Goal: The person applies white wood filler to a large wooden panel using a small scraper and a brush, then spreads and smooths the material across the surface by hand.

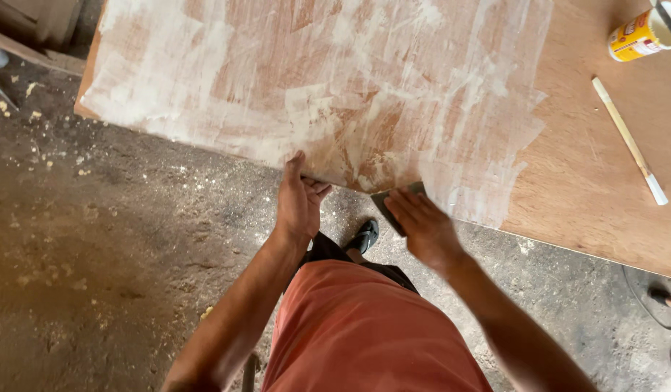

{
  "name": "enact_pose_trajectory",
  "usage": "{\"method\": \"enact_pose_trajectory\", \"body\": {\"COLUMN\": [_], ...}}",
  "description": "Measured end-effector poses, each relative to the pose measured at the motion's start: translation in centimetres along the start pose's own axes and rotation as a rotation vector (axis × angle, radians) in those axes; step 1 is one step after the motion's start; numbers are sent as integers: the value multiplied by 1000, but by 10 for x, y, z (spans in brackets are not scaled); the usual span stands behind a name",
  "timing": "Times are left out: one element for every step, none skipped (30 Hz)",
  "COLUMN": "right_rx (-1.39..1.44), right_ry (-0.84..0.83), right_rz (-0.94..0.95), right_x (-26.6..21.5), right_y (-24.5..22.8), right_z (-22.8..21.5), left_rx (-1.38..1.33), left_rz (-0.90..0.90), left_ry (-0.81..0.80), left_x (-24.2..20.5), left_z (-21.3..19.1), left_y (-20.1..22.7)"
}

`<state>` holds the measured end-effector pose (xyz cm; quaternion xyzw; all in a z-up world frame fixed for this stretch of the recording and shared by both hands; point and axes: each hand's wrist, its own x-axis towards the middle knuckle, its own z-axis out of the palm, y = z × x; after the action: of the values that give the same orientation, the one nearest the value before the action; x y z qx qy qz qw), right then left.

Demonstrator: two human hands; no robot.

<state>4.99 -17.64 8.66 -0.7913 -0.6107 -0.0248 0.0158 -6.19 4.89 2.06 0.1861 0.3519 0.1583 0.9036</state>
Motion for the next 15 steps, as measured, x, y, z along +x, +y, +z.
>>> {"method": "enact_pose_trajectory", "body": {"right_rx": [93,187,276,235,198,160,200,239,286,197,100,3,39,74,110], "right_ry": [-60,-121,-174,-129,-97,-65,-98,-130,-182,-120,-49,21,0,-23,-44], "right_rz": [75,149,222,235,252,270,299,328,362,261,156,50,28,7,-2], "right_x": [0,5,19,42,62,73,79,85,79,67,55,42,35,25,11], "right_y": [4,15,27,38,47,47,35,18,2,-7,-15,-22,-22,-18,-14], "right_z": [-3,-8,-14,-14,-16,-16,-11,-1,5,5,3,-1,-7,-15,-20], "left_rx": [31,61,61,60,57,52,48,44,38,33,25,50,76,103,189], "left_rz": [3,7,-5,-18,-42,-45,-42,-39,-53,-67,-73,-83,-82,-81,-102], "left_ry": [-8,-16,-24,-31,-32,-36,-41,-46,-34,-21,-19,-25,-41,-57,-39], "left_x": [2,2,4,4,-1,-5,-6,-5,-4,0,4,2,3,4,5], "left_z": [-5,-9,-8,-7,-6,-4,-3,-2,-4,-6,-7,-10,-11,-13,-19], "left_y": [-1,-2,1,6,6,5,5,6,5,6,7,4,4,3,0]}}
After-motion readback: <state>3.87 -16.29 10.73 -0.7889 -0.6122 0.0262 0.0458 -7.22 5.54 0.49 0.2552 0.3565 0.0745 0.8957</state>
